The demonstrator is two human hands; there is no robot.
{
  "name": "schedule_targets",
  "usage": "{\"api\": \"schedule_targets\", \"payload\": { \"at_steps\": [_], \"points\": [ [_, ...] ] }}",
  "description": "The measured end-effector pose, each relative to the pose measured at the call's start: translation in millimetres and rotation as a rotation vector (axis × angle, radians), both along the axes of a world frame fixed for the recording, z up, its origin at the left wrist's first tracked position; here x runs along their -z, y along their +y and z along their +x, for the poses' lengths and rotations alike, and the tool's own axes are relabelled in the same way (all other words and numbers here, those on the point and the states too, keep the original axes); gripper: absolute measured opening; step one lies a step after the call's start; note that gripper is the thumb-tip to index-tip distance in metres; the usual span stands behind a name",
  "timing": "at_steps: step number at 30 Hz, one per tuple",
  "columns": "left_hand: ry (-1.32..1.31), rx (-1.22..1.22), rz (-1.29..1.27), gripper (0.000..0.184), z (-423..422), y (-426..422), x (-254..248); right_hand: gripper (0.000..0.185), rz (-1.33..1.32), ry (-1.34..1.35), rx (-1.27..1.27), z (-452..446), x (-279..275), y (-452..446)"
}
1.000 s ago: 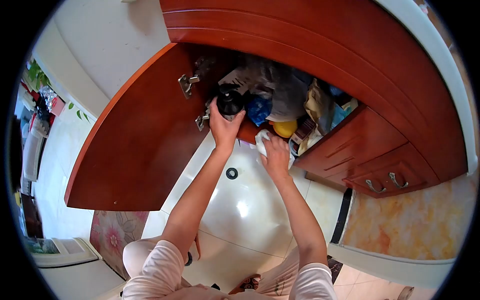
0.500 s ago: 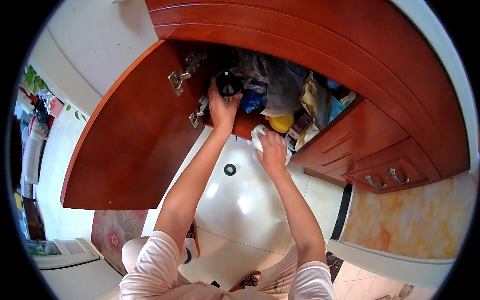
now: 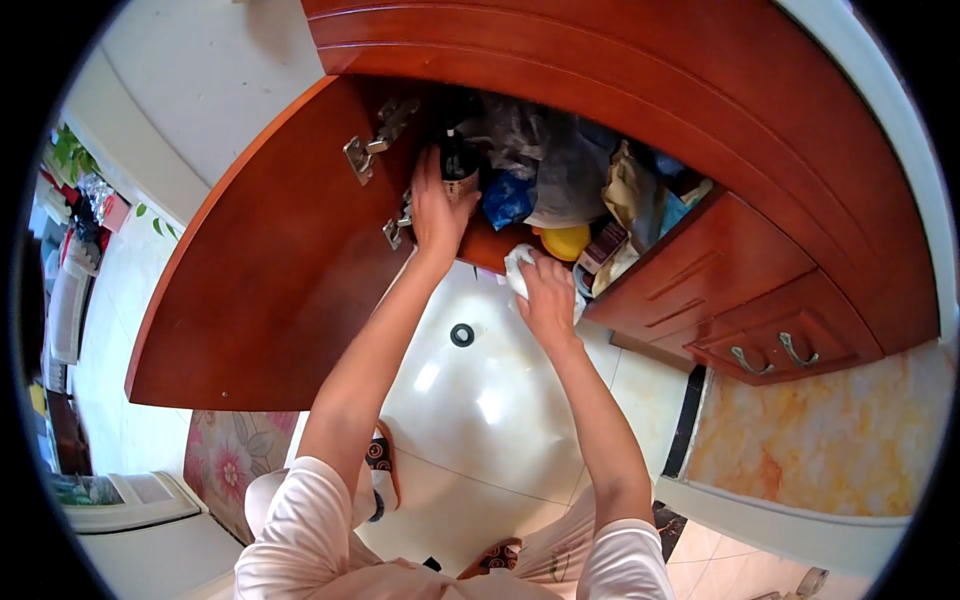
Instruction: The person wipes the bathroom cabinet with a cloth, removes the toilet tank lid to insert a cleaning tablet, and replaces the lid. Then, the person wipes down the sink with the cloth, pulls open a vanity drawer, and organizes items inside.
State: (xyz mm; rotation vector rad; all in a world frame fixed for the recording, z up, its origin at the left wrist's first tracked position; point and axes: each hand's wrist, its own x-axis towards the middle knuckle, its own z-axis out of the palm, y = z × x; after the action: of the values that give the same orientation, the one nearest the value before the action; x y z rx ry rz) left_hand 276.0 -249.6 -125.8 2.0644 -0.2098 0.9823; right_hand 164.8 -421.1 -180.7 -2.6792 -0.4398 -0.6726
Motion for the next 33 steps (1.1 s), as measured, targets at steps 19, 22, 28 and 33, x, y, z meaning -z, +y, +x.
{"api": "schedule_targets", "payload": {
  "at_steps": [19,22,28,33],
  "points": [
    [1.002,0.18,0.523,0.059,-150,4,312,0.053,0.06,0.015,-0.071,23,8,11],
    [0.886,0.154,0.618,0.03,-141,17,324,0.052,0.026,0.016,-0.067,23,8,9],
    [0.78,0.191,0.471,0.013,-146,42,331,0.051,0.041,0.009,-0.09,25,9,8],
    [0.874,0.095,0.605,0.022,-148,54,319,0.053,0.024,-0.001,-0.062,24,10,10]
  ]
}}
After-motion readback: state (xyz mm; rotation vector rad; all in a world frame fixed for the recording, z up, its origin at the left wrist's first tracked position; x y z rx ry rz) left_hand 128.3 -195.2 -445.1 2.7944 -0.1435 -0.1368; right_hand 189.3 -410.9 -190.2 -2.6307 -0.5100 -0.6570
